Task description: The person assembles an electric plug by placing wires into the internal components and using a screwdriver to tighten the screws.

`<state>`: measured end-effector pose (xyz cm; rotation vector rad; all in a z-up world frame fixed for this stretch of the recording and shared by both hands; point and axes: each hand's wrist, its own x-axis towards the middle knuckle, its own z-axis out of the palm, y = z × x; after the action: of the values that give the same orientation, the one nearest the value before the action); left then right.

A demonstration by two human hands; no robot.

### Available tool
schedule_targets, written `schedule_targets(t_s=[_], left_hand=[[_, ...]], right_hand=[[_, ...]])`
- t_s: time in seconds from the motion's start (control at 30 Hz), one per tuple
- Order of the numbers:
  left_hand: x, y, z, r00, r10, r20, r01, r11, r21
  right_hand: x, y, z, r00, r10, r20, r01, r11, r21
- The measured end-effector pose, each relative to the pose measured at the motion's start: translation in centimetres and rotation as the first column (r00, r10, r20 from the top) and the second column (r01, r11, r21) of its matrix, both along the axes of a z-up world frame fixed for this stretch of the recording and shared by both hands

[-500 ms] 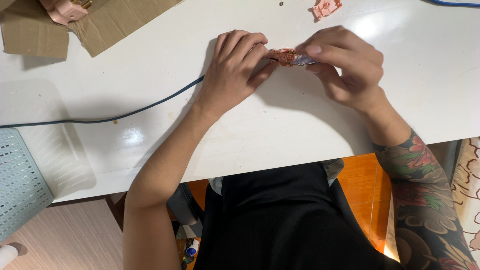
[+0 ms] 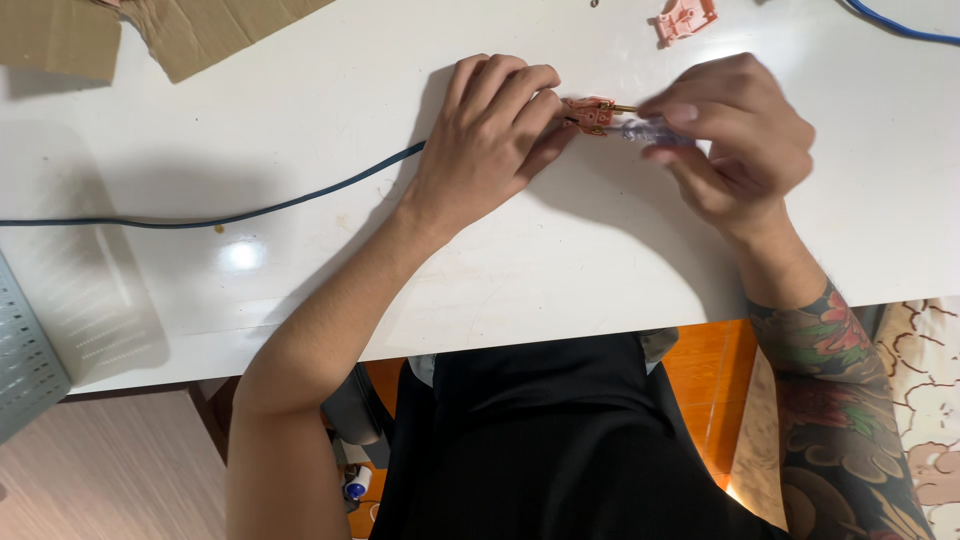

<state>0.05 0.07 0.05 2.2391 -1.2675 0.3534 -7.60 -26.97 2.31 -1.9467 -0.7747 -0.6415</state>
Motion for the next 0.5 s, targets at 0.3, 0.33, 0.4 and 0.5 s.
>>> schedule_targets(t_s=[0.3,0.33,0.4,0.5], left_hand=[[0.3,0.2,0.1,1.0,0.003,0.023,-0.002,0.997,-0.077],[0.3,0.3,0.1,1.0,0.006,0.016,-0.005,0.997,-0.082],[0.3,0.3,0.1,0.999,0.022,0.03,-0.019,0.995,-0.098],[0.3,0.5,-0.1,0.999,0.028,0.024,-0.026,0.997,-0.079]], right_hand=[[-0.4,0.2,-0.7,0.994,-0.069,-0.089,0.081,0.987,0.139],[-0.7,0.2,-0.6,0.993,-0.067,-0.095,0.079,0.988,0.133],[-1.3,0.2,-0.3,0.976,-0.105,-0.192,0.14,0.974,0.181],[-0.2,1.5,0.6,0.988,-0.083,-0.132,0.106,0.978,0.177]])
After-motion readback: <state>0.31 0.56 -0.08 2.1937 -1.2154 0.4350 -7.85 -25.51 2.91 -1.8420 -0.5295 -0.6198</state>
